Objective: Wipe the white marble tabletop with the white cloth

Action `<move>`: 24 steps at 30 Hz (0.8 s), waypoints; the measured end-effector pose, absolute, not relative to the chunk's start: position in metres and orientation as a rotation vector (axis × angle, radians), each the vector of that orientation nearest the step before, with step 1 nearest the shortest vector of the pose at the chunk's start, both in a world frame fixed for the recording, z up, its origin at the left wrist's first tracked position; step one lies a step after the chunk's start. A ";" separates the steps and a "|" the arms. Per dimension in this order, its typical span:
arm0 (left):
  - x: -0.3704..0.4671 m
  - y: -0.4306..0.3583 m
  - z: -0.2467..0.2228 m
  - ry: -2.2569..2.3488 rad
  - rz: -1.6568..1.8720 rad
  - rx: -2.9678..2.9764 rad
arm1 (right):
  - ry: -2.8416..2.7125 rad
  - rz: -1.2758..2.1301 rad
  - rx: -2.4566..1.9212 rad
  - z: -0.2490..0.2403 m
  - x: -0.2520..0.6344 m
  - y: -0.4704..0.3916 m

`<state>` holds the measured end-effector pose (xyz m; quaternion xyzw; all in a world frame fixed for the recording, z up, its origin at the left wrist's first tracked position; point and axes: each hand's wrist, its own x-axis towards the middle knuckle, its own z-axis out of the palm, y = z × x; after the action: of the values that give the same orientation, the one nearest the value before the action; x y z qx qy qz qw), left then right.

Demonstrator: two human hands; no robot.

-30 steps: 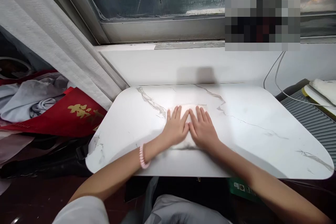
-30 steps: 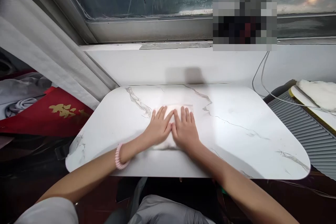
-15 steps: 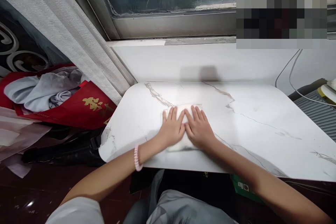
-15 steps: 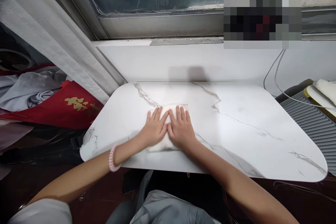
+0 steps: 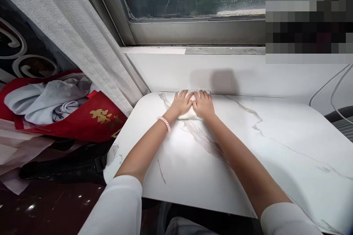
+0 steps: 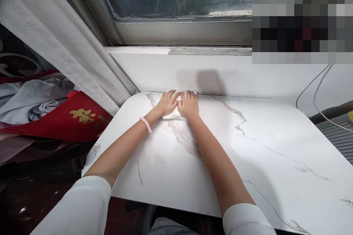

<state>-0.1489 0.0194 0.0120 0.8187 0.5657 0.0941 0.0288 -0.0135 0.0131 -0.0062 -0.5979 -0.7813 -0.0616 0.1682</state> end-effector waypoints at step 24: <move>-0.217 -0.248 0.015 1.775 0.236 2.507 | -2.413 0.006 -1.414 0.000 -0.065 -0.239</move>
<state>-0.2168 -0.2475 0.0145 0.8134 0.5759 0.0765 0.0301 -0.0645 -0.2391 0.0003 -0.4981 -0.8500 0.0022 0.1714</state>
